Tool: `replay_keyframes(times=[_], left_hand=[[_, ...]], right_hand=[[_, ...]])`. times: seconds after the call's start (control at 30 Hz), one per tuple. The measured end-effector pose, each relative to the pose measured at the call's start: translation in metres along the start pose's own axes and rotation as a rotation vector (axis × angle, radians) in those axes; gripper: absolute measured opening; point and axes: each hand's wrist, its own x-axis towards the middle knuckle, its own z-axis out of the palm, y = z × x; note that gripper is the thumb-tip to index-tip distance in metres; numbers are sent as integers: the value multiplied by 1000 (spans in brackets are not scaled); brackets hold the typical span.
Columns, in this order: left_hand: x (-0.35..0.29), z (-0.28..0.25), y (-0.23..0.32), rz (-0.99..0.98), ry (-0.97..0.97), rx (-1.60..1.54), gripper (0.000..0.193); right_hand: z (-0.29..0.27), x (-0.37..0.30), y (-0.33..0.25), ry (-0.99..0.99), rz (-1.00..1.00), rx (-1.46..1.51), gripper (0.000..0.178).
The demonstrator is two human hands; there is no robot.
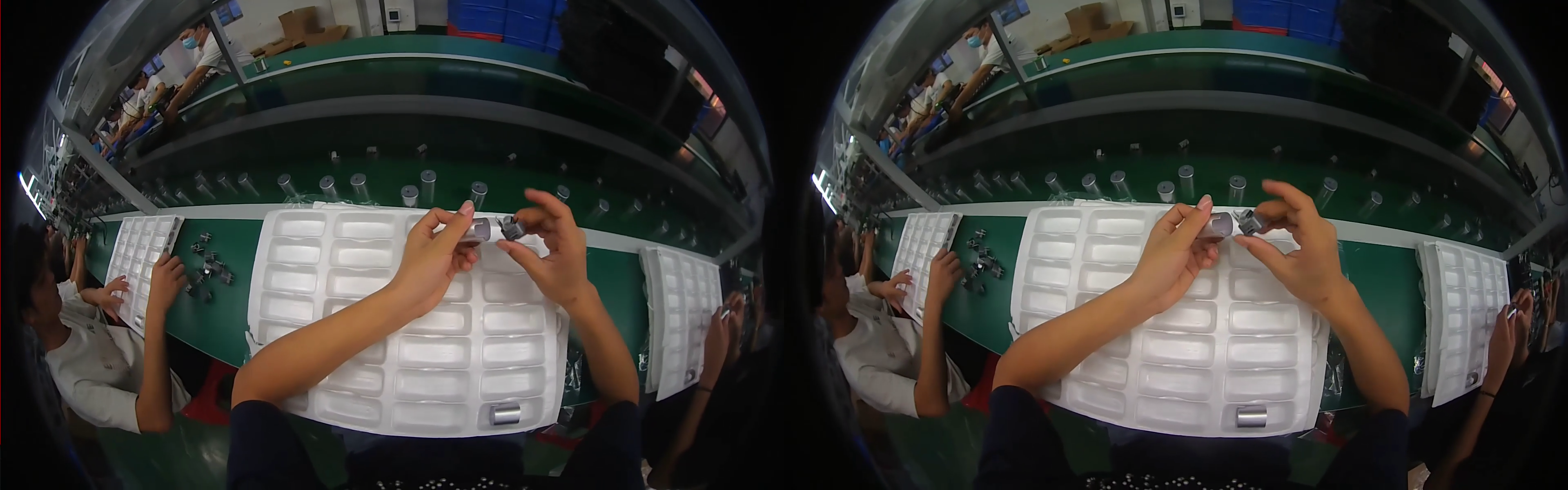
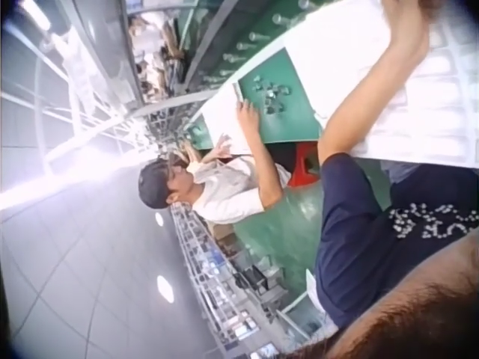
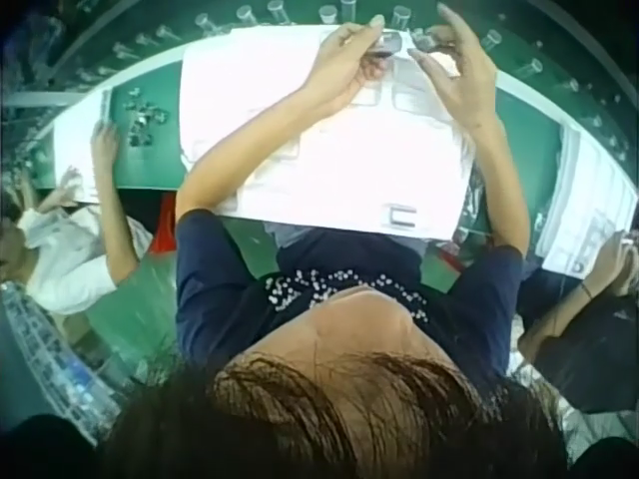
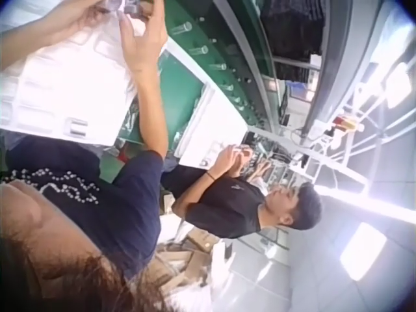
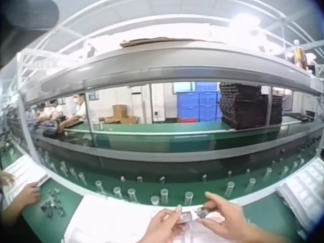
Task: The person assembles small cylindrical metal components by hand and places them into a plastic tray on an assembly line.
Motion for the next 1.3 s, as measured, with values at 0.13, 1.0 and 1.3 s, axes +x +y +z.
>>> replay_keyframes(times=[0.13, 1.0, 1.3], left_hand=[[-3, 5, 3, 17, 27, 62, 34], [4, 8, 19, 261, -228, 859, 24], [80, -15, 79, 8, -134, 1039, 39]], right_hand=[[-6, -1, -2, -80, -63, -28, 49], [-1, 5, -18, -72, -285, -400, 47], [-21, 121, 156, -379, 19, -714, 41]])
